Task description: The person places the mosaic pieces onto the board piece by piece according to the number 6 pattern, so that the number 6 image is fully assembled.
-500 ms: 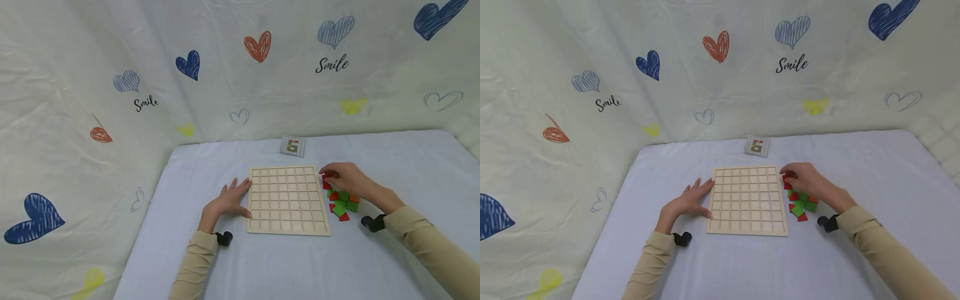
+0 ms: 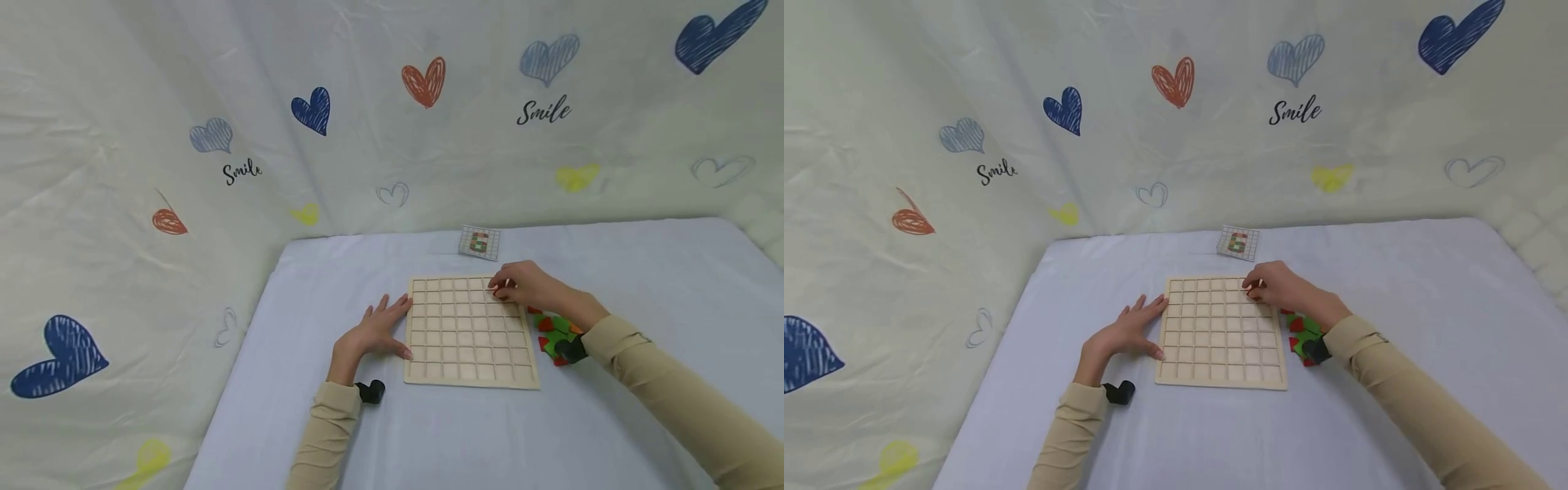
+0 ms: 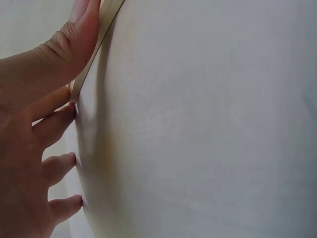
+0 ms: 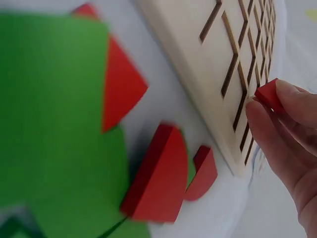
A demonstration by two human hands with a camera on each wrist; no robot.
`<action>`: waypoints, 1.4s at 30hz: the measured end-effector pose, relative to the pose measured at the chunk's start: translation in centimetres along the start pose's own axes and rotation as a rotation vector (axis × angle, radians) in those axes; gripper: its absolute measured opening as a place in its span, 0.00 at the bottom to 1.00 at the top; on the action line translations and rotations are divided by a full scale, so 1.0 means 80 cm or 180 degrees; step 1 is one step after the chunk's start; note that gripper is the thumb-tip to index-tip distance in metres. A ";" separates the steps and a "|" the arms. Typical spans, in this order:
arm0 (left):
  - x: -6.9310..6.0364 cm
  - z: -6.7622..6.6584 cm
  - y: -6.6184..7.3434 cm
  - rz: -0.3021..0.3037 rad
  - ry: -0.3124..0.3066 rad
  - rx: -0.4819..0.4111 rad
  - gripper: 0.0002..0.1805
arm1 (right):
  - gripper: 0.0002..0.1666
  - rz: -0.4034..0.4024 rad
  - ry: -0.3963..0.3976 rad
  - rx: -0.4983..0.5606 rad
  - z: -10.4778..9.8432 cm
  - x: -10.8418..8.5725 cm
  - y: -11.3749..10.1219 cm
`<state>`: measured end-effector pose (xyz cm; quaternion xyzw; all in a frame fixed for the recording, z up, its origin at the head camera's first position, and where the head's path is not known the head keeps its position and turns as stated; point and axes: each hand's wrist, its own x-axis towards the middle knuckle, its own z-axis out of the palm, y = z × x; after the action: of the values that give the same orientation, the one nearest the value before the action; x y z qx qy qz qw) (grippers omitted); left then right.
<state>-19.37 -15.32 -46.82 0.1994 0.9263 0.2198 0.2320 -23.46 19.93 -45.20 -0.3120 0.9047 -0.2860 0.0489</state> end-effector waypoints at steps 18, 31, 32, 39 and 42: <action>0.004 0.004 0.001 0.0037 0.0022 -0.0021 0.64 | 0.07 -0.0045 -0.0010 -0.0032 0.028 0.036 0.001; 0.004 0.006 -0.006 0.0007 0.0011 -0.0056 0.64 | 0.11 -0.0136 0.0034 0.0074 0.033 0.038 -0.002; 0.004 0.006 -0.006 0.0007 0.0011 -0.0062 0.64 | 0.11 -0.0088 0.0031 0.0111 0.033 0.037 -0.002; 0.001 0.005 -0.004 0.0001 -0.0019 -0.0132 0.64 | 0.11 0.0267 0.0062 0.0298 0.018 0.021 -0.003; 0.001 0.003 -0.003 0.0035 -0.0036 -0.0169 0.63 | 0.11 0.0288 0.0103 0.0241 0.009 0.011 -0.001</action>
<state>-19.37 -15.43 -47.18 0.1994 0.9178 0.2445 0.2412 -23.94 18.98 -45.67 -0.2640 0.9071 -0.3225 0.0589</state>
